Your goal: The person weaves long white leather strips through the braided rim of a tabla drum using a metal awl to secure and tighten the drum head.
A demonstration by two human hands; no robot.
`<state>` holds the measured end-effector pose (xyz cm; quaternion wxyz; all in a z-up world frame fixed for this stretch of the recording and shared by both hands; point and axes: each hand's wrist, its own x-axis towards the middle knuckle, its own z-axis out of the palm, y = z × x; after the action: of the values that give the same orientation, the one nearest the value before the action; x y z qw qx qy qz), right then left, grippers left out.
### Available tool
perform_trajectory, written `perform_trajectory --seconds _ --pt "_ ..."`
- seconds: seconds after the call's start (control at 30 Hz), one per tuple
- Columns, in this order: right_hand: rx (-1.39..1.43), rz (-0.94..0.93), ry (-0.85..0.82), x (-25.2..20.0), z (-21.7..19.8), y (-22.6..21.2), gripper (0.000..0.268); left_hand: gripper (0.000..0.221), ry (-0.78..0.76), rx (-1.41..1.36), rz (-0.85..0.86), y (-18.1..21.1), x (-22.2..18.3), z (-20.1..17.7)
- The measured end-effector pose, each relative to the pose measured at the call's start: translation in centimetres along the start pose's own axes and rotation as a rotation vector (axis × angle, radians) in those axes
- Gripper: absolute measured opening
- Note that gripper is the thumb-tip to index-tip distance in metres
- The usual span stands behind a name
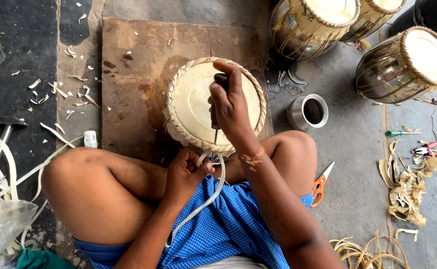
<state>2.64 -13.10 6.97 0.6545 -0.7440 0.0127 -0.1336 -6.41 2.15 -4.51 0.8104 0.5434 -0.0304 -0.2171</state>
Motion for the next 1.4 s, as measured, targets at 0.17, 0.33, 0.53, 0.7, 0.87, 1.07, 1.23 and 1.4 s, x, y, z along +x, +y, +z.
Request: perform_trajectory --seconds 0.17,0.33,0.53,0.7,0.87,1.07,1.23,1.4 --pt "0.497 0.202 -0.053 0.8 0.3 2.7 0.015 0.018 0.080 0.058 0.053 -0.4 -0.6 -0.5" --pt "0.606 0.217 -0.116 1.0 -0.3 2.9 0.014 0.018 0.072 0.011 0.088 0.1 -0.3 -0.8" --pt "0.662 0.225 -0.153 1.1 -0.1 3.0 0.014 0.020 0.084 0.049 0.132 0.0 -0.3 -0.6" --pt "0.671 0.221 -0.160 1.1 -0.4 3.0 0.015 0.019 0.082 0.158 0.164 0.2 -0.2 -0.7" --pt "0.674 0.219 -0.160 1.1 -0.3 2.9 0.015 0.020 0.073 0.165 0.195 0.3 -0.2 -0.7" --pt "0.687 0.219 -0.164 1.1 -0.3 3.0 0.015 0.020 0.086 0.200 0.202 0.4 -0.2 -0.6" --pt "0.693 0.213 -0.163 1.1 -0.4 3.1 0.015 0.021 0.084 0.205 0.235 0.2 -0.3 -0.6" --pt "0.695 0.211 -0.165 0.9 -0.3 3.0 0.016 0.021 0.092 0.238 0.237 0.0 -0.4 -0.7"
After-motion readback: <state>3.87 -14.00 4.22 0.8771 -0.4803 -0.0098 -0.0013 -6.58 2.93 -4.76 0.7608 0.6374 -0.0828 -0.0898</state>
